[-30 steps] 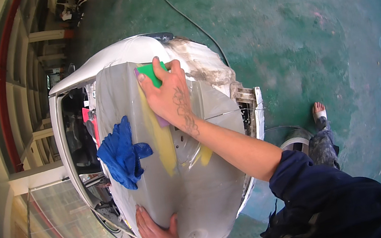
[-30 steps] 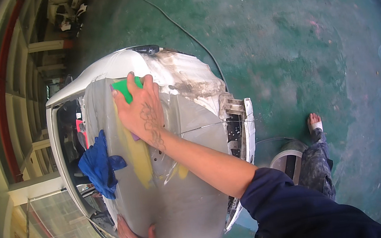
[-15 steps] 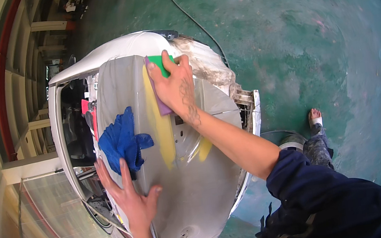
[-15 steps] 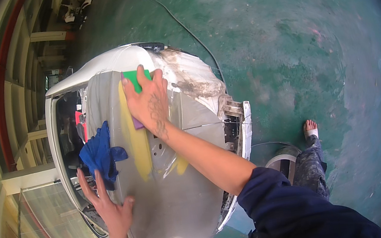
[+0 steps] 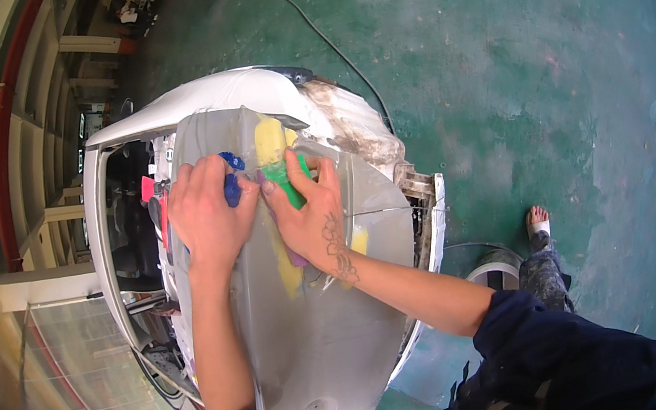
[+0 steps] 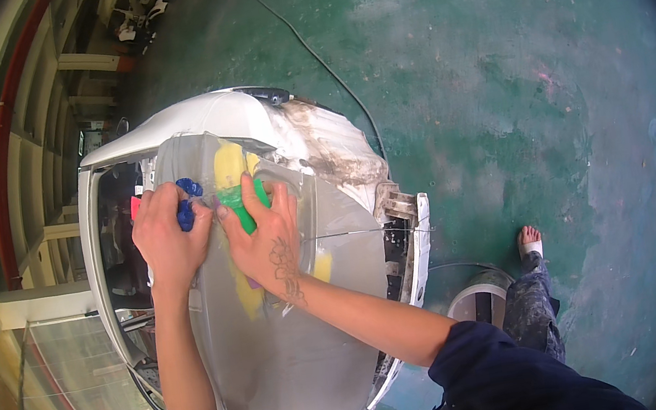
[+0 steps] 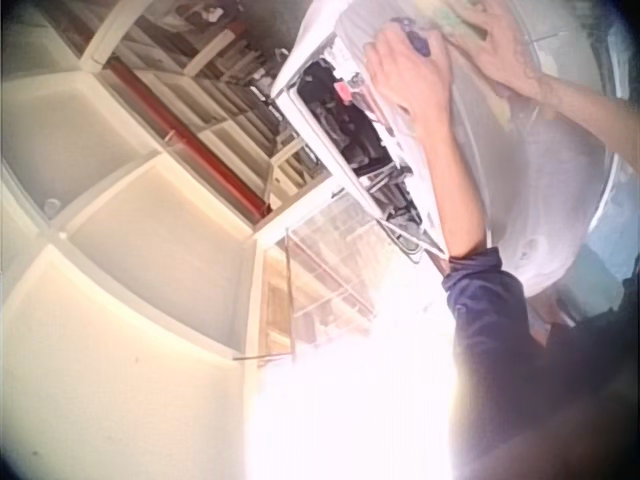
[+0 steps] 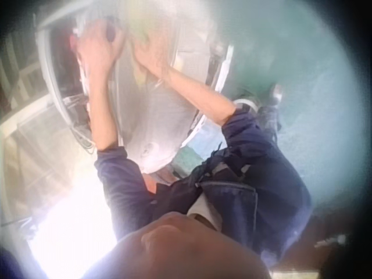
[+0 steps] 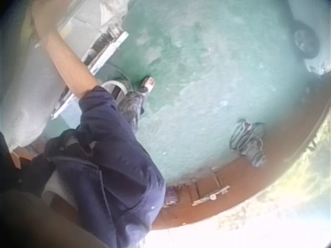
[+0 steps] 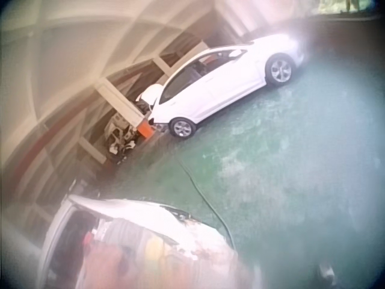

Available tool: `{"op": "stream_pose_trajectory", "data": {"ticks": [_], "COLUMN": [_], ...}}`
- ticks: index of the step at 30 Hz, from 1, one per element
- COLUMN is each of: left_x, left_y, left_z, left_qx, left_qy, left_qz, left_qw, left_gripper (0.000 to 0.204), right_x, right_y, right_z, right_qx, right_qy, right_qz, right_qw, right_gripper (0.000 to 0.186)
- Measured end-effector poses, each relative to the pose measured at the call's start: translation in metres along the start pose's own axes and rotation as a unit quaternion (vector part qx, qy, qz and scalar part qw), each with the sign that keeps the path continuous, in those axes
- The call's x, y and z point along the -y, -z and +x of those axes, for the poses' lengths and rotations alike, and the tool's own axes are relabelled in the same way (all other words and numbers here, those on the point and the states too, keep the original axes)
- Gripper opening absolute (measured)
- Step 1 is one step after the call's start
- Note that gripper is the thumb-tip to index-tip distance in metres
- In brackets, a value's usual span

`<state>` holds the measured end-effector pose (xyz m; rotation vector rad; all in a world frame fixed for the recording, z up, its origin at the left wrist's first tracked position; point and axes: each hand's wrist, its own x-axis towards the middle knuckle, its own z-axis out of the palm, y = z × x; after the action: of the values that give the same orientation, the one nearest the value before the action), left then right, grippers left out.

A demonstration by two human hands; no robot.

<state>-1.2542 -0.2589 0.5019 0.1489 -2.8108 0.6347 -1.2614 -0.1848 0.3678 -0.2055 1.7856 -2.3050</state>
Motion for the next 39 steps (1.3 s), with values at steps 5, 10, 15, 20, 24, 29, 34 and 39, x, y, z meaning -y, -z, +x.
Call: {"op": "stream_pose_trajectory", "data": {"ticks": [5, 10, 15, 20, 24, 29, 34, 39], "left_x": [-0.012, -0.013, -0.022, -0.01, -0.003, -0.013, -0.023, -0.021], "left_y": [0.019, 0.047, 0.028, 0.013, 0.0, 0.008, 0.034, 0.072], "left_z": [-0.014, -0.049, -0.038, -0.013, 0.021, 0.019, -0.055, -0.126], "left_qx": [0.008, 0.047, 0.027, -0.002, 0.018, 0.015, 0.024, 0.045], "left_qy": [0.011, 0.029, 0.016, -0.029, -0.04, -0.021, 0.02, 0.113], "left_qz": [0.022, 0.041, 0.022, 0.014, 0.017, 0.022, 0.033, 0.037], "left_qw": [1.0, 0.998, 0.999, 0.999, 0.999, 0.999, 0.999, 0.992], "left_gripper": [0.02, 0.018, 0.019, 0.016, 0.017, 0.018, 0.02, 0.024], "right_x": [0.008, 0.001, 0.0, 0.007, 0.004, 0.016, -0.006, 0.009], "right_y": [-0.002, -0.005, 0.005, -0.009, -0.009, -0.003, 0.005, 0.003], "right_z": [0.09, 0.012, 0.1, 0.072, 0.053, 0.136, 0.055, 0.134], "right_qx": [0.012, 0.027, 0.023, 0.021, 0.033, 0.051, 0.04, 0.065], "right_qy": [-0.067, -0.035, -0.056, -0.079, -0.037, -0.099, -0.02, -0.067], "right_qz": [-0.042, -0.03, -0.09, -0.082, -0.037, -0.068, -0.082, -0.088], "right_qw": [0.997, 0.999, 0.994, 0.993, 0.998, 0.992, 0.996, 0.992], "right_gripper": [0.06, 0.062, 0.064, 0.064, 0.065, 0.067, 0.064, 0.066]}}
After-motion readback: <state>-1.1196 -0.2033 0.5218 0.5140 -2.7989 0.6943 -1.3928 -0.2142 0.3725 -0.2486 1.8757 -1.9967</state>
